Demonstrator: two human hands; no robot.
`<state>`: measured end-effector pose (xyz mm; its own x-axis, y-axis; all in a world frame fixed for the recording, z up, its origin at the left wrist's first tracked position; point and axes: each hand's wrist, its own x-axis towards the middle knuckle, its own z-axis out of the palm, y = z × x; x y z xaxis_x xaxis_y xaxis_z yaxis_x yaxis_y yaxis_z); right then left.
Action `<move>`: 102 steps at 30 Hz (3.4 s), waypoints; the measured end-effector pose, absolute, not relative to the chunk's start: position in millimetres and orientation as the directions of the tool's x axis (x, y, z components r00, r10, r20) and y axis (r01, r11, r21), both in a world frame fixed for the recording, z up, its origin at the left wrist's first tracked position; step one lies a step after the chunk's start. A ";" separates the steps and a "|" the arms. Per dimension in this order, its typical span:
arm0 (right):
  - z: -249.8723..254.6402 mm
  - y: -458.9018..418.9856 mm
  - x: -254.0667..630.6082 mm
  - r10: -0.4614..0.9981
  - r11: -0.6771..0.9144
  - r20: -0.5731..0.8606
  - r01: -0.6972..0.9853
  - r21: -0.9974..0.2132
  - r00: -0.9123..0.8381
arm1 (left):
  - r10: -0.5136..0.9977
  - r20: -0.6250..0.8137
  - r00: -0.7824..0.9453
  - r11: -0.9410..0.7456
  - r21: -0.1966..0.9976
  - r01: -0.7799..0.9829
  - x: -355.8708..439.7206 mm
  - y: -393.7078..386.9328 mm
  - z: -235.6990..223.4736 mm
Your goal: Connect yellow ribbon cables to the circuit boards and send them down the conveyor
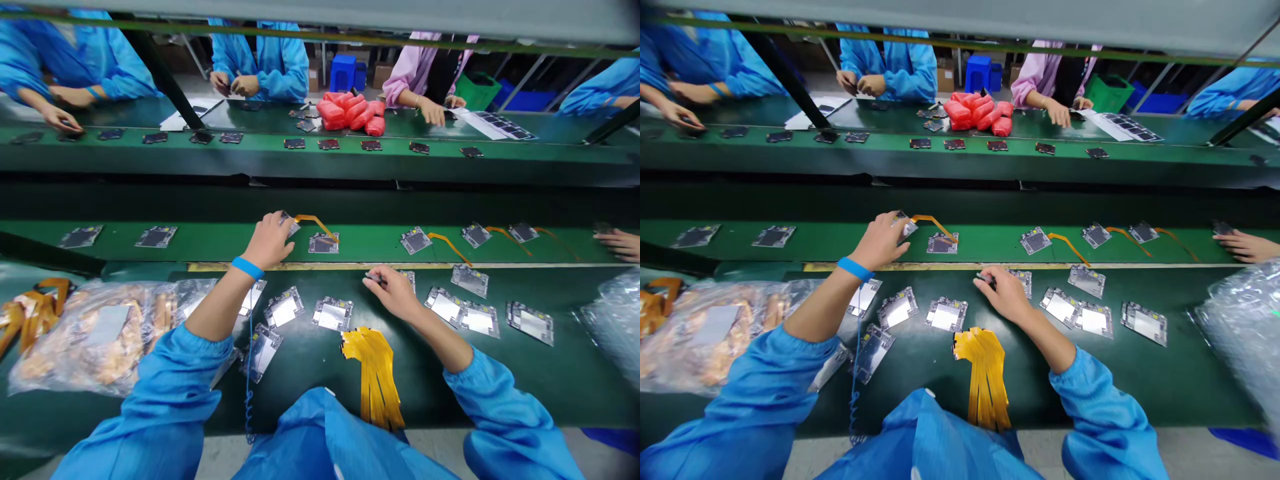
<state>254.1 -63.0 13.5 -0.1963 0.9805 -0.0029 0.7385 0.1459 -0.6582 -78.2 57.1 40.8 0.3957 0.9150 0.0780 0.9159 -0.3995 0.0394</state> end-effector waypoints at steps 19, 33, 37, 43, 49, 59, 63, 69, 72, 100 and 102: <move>15.3 -137.1 220.7 0.808 0.294 -0.360 0.850 -0.438 -0.466 | 0.700 -0.224 0.678 -0.681 0.079 0.728 7.5 87.1 10.4; 0.3 -140.7 227.9 0.819 0.275 -0.238 0.720 -0.637 -0.523 | 0.621 -0.166 0.766 -0.746 0.172 0.643 -15.1 34.3 15.4; -7.2 -142.8 228.6 0.858 0.228 -0.161 0.642 -0.732 -0.488 | 0.613 -0.198 0.765 -0.749 0.163 0.642 -21.8 12.0 12.2; -11.1 -134.5 224.8 0.887 0.061 -0.192 0.518 -0.853 -0.420 | 0.550 -0.160 0.820 -0.812 0.129 0.569 -16.6 8.8 18.3; -18.7 -97.2 232.0 0.935 -0.056 -0.197 0.423 -0.904 -0.296 | 0.509 -0.227 0.830 -0.829 0.131 0.544 -0.1 13.8 22.6; -12.3 -41.3 235.1 0.966 0.024 -0.140 0.611 -0.791 -0.219 | 0.474 -0.284 0.834 -0.839 0.142 0.525 6.1 19.6 21.9; -6.9 -28.1 225.0 0.965 -0.013 -0.200 0.730 -0.683 -0.169 | 0.478 -0.232 0.847 -0.829 0.199 0.522 0.8 18.1 16.8; -0.2 -18.0 216.8 0.949 -0.062 -0.290 0.834 -0.548 -0.121 | 0.557 -0.152 0.817 -0.778 0.249 0.577 -11.3 14.8 4.0; 2.8 -16.3 215.6 0.946 -0.069 -0.306 0.849 -0.525 -0.112 | 0.556 -0.138 0.820 -0.778 0.262 0.572 -12.9 14.0 0.6; 19.5 -8.0 215.9 0.909 -0.016 -0.377 0.893 -0.451 -0.174 | 0.542 -0.117 0.832 -0.790 0.268 0.552 -13.7 12.5 -5.2; 19.6 -8.0 216.1 0.909 -0.011 -0.376 0.894 -0.449 -0.178 | 0.547 -0.106 0.830 -0.787 0.272 0.553 -14.1 12.4 -5.6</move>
<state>216.1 -8.0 19.6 -0.1776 0.9093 -0.3764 0.8937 -0.0111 -0.4485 -14.1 12.4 -5.6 0.8303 0.5472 -0.1059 0.5534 -0.7871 0.2724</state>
